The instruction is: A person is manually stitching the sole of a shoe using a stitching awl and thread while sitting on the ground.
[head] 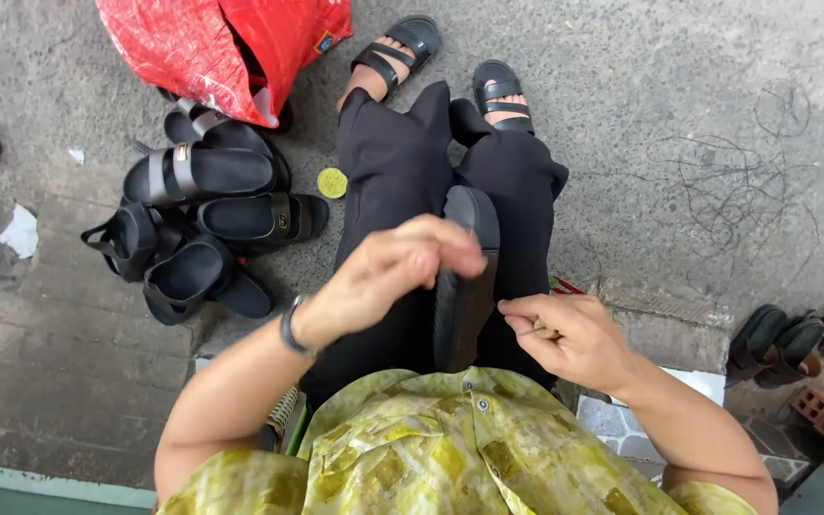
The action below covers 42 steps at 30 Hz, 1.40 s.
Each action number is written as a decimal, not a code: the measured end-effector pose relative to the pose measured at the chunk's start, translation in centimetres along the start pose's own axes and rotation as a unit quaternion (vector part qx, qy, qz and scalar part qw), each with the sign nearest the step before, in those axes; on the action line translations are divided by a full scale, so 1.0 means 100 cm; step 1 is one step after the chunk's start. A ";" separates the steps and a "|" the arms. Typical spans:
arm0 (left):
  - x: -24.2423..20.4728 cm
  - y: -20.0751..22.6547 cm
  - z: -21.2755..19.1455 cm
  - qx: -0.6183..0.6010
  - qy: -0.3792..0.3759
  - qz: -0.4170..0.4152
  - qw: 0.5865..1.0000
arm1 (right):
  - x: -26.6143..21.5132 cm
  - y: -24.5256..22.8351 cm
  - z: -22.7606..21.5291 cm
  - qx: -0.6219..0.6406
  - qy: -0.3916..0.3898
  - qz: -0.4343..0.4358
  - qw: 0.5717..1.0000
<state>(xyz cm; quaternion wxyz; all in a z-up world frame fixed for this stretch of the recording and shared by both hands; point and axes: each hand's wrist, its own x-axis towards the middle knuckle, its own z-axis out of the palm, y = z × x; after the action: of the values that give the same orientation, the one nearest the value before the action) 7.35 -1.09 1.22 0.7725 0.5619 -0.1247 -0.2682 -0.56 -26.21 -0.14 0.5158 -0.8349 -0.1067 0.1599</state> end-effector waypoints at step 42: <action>-0.025 -0.055 0.010 0.473 0.114 0.189 0.853 | 0.021 0.008 0.014 -0.396 -0.023 -0.229 0.889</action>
<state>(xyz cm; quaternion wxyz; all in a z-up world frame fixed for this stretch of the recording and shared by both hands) 3.24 -1.75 -3.31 0.4581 0.8516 -0.2517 0.0402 0.82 -24.70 -1.81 0.1624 -0.9185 -0.3606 0.0011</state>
